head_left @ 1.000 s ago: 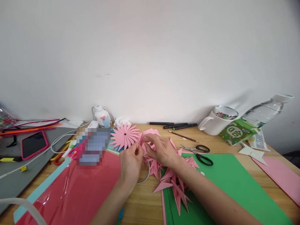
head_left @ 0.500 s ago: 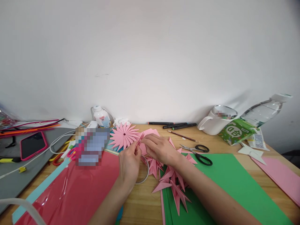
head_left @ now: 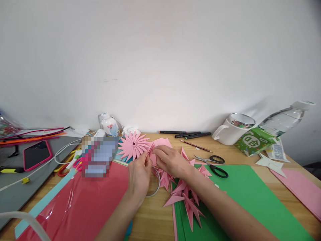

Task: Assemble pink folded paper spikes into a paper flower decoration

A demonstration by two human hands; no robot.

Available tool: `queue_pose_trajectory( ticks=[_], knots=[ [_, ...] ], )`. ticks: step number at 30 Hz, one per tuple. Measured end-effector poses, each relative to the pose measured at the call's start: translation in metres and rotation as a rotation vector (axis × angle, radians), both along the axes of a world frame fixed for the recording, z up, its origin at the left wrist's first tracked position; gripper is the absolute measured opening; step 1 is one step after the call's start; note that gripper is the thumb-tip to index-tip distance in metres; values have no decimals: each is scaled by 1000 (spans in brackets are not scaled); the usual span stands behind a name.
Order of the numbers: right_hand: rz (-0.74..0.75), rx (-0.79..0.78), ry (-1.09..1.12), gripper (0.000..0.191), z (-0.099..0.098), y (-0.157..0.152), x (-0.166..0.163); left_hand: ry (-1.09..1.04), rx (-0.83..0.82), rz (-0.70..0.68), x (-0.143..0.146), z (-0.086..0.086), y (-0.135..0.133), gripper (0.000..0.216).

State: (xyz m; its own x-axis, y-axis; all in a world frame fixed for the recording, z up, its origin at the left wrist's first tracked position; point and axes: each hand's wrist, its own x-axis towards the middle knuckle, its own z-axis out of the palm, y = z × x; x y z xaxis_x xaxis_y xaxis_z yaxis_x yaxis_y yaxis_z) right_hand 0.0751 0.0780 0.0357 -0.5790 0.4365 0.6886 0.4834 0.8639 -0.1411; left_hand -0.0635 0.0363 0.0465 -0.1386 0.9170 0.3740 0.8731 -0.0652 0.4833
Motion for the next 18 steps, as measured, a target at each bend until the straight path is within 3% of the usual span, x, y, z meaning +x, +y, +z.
queue_pose_trajectory(
  ticks=[18],
  knots=[
    [-61, -8, -61, 21, -4, -3, -4, 6, -18, -16, 1, 0, 0, 19]
  ],
)
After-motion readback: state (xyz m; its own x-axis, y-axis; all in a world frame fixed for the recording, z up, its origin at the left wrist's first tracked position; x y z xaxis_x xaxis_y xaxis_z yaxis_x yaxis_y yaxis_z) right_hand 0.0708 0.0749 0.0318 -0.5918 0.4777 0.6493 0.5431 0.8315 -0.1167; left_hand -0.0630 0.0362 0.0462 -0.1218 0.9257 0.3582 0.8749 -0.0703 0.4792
